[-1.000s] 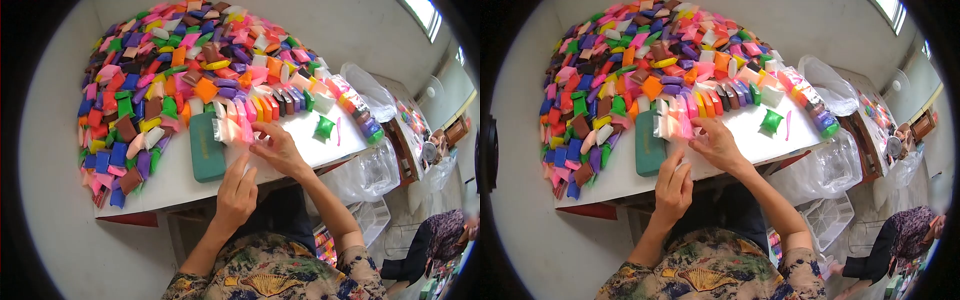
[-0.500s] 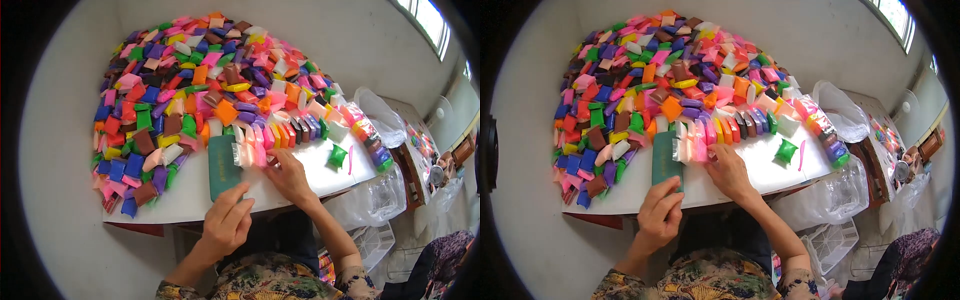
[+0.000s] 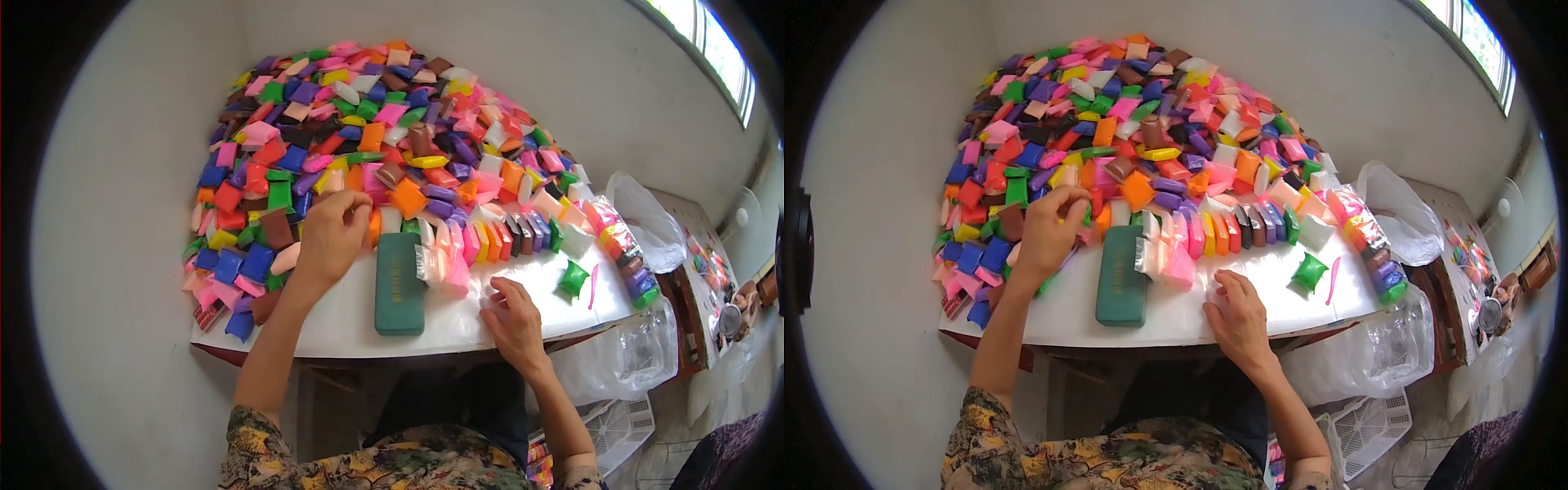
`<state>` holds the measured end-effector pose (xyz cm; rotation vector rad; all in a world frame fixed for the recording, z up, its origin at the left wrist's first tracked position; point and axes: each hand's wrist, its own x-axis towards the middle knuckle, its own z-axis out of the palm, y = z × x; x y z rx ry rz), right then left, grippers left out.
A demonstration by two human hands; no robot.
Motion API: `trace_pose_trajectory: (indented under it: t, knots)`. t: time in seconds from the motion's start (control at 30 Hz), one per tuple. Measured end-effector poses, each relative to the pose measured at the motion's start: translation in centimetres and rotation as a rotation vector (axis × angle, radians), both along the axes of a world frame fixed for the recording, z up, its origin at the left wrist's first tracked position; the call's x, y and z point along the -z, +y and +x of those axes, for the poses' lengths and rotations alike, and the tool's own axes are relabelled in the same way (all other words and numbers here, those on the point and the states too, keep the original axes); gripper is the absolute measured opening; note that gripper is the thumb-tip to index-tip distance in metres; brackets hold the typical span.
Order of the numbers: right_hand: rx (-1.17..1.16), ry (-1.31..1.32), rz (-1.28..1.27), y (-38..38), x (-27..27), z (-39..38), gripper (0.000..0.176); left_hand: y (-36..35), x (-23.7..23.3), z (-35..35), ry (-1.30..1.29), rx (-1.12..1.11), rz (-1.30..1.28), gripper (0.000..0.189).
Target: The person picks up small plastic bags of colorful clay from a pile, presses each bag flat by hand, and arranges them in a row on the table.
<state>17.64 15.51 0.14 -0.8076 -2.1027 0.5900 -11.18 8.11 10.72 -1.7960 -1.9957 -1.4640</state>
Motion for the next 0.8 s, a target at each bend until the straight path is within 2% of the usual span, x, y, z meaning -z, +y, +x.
trace_pose_trajectory:
  t: [0.07,0.2,0.27,0.47,0.67,0.8]
  knots:
    - [0.004,0.02,0.077,-0.2,0.6,0.1,0.042,2.4,0.4,-2.4,0.025,-0.047,-0.058,0.017]
    - [0.03,0.017,0.261,-0.5,0.7,-0.1,0.036,7.8,1.4,-6.6,0.205,-0.136,0.017,0.024]
    - [0.037,0.016,0.261,-0.5,0.8,-0.2,0.033,10.2,1.0,-7.5,0.336,-0.225,0.079,0.027]
    - [0.052,0.019,0.276,-0.4,0.8,-0.5,0.027,19.3,-1.4,-9.6,0.6,-0.251,0.15,0.039]
    - [0.069,0.018,0.317,-0.5,0.8,-0.6,0.023,22.6,-2.3,-9.1,0.535,-0.432,-0.065,0.038]
    - [0.086,0.031,0.33,-0.6,0.7,-0.8,0.023,22.2,-2.8,-8.5,0.452,-0.393,0.081,0.046]
